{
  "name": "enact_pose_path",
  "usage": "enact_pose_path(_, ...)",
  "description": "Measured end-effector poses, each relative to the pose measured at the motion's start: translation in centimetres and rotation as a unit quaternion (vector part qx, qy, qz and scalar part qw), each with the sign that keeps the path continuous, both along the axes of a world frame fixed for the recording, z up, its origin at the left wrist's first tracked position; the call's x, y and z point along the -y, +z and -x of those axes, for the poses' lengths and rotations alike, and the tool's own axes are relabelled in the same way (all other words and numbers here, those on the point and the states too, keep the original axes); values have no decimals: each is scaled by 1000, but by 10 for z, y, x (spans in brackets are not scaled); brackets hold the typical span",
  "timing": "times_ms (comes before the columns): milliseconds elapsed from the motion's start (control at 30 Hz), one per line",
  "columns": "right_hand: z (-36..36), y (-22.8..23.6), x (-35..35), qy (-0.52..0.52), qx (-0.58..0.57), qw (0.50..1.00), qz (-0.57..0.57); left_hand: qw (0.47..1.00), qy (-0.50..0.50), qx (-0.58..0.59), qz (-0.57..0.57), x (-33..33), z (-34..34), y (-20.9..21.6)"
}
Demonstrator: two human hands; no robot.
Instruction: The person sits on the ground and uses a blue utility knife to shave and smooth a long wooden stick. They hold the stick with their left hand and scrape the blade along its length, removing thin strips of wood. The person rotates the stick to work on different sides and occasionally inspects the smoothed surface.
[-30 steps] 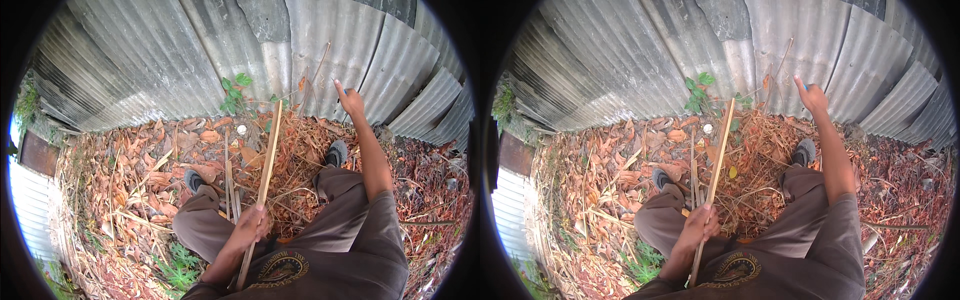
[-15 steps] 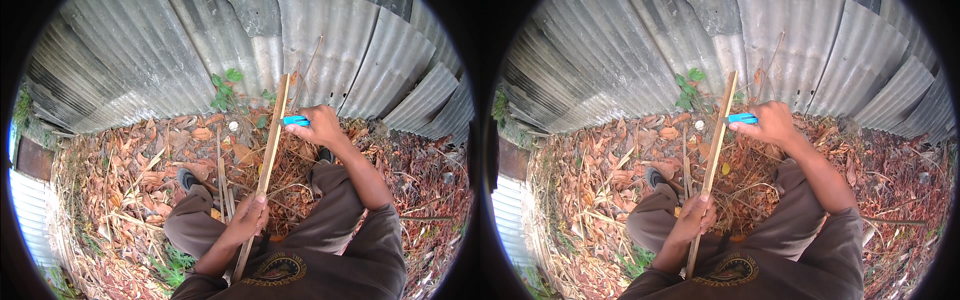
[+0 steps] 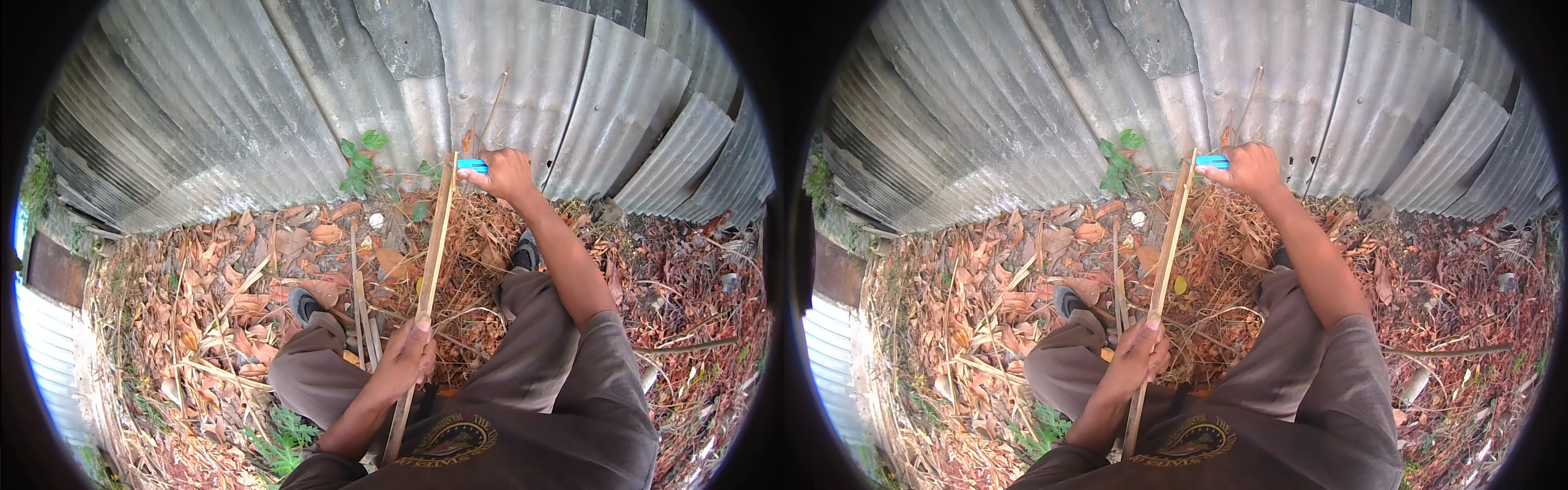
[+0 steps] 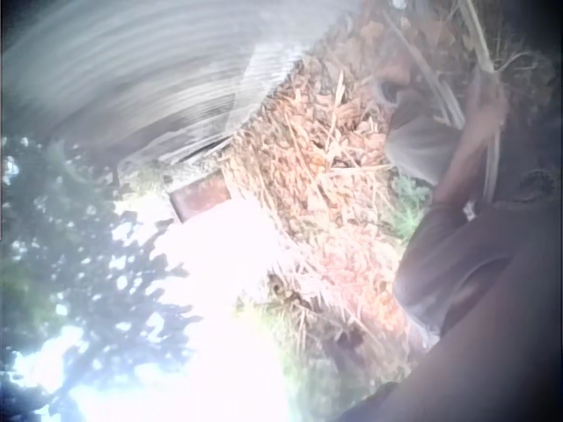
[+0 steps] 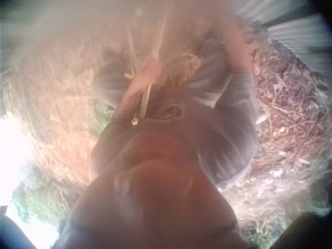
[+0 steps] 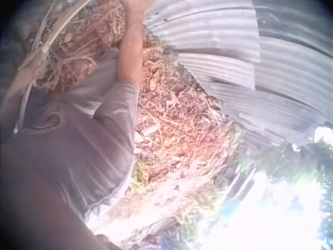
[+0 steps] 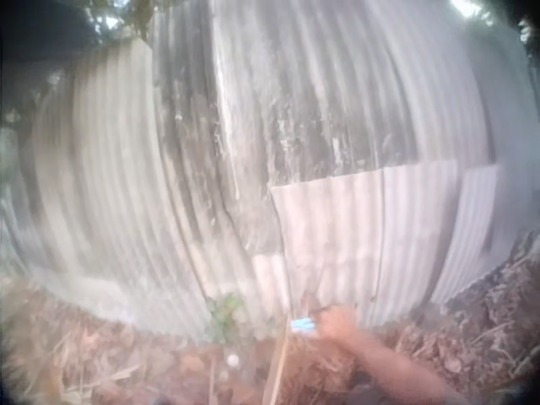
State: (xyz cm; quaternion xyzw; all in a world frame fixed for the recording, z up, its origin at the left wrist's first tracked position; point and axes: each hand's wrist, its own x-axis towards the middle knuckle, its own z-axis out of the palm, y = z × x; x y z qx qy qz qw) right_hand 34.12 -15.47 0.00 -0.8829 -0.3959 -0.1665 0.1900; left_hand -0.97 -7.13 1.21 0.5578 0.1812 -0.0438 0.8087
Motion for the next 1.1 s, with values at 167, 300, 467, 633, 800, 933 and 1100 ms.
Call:
enact_pose_path(167,-96,-68,71,-350,-227,909,-8,975,-207,35,-69,26,48,55)
enact_pose_path(300,-62,-13,48,-238,-225,944,29,995,97,3,-21,-21,42,0)
enact_pose_path(467,5,43,16,-72,-233,970,-10,994,66,1,-91,-15,26,18)
enact_pose_path(633,94,38,18,135,-179,973,-53,991,60,14,-121,-12,21,27)
enact_pose_path(800,137,20,9,256,-59,963,-64,992,59,31,-103,-8,21,31)
enact_pose_path(933,156,15,10,314,2,939,-137,990,61,45,-121,-2,21,39)
enact_pose_path(1100,137,20,8,256,79,950,-157,991,75,48,-96,6,18,46)
